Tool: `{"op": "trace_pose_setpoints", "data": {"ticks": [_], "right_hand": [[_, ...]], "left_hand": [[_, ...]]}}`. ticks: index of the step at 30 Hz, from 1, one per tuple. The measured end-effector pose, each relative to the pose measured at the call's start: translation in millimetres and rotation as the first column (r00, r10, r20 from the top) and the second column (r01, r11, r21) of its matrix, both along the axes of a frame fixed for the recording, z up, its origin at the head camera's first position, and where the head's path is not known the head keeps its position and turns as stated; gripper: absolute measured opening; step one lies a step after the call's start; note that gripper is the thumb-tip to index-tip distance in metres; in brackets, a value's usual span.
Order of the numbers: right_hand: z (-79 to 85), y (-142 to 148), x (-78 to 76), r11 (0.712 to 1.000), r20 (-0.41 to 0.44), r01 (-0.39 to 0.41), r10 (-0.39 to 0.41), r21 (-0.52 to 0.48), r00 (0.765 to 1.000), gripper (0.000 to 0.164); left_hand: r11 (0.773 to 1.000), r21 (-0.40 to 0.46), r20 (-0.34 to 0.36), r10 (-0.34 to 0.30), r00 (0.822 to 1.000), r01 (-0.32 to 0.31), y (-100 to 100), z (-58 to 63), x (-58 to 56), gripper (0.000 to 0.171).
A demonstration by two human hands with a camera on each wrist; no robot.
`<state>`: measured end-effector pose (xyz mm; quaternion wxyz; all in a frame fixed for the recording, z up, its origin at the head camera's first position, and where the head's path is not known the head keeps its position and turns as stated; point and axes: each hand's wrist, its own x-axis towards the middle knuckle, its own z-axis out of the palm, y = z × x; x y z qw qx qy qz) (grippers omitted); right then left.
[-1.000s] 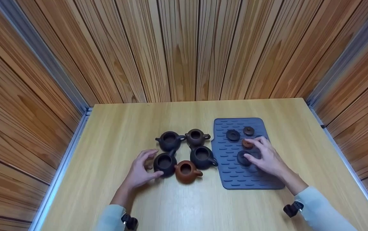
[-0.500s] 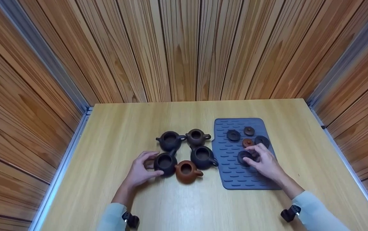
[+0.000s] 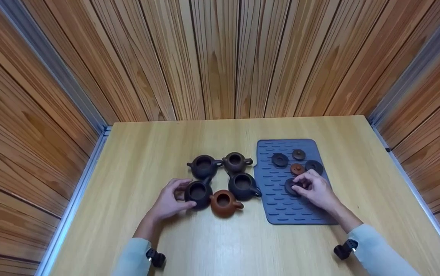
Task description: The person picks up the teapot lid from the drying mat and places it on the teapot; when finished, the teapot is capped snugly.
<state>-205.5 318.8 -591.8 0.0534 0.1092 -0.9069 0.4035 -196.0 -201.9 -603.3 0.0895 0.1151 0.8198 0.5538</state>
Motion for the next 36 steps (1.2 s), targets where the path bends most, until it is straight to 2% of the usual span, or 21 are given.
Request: {"op": "trace_pose_setpoints", "data": {"ticks": [7, 24, 36], "right_hand": [[-1.1, 3.6, -3.5, 0.999, 0.039, -0.013, 0.015, -0.045, 0.999, 0.013], [-4.5, 1.8, -2.1, 0.999, 0.036, 0.01, -0.008, -0.043, 0.999, 0.012], [9.0, -5.2, -6.7, 0.997, -0.049, 0.001, -0.005, -0.078, 0.999, 0.014]], "left_hand": [[0.999, -0.04, 0.014, -0.013, 1.0, 0.013, 2.1, 3.5, -4.2, 0.068], [0.999, -0.054, 0.029, 0.001, 1.0, 0.0, 2.1, 3.3, -3.8, 0.064], [0.997, -0.081, 0.027, 0.018, 0.999, -0.016, 3.1, 2.4, -4.8, 0.064]]}}
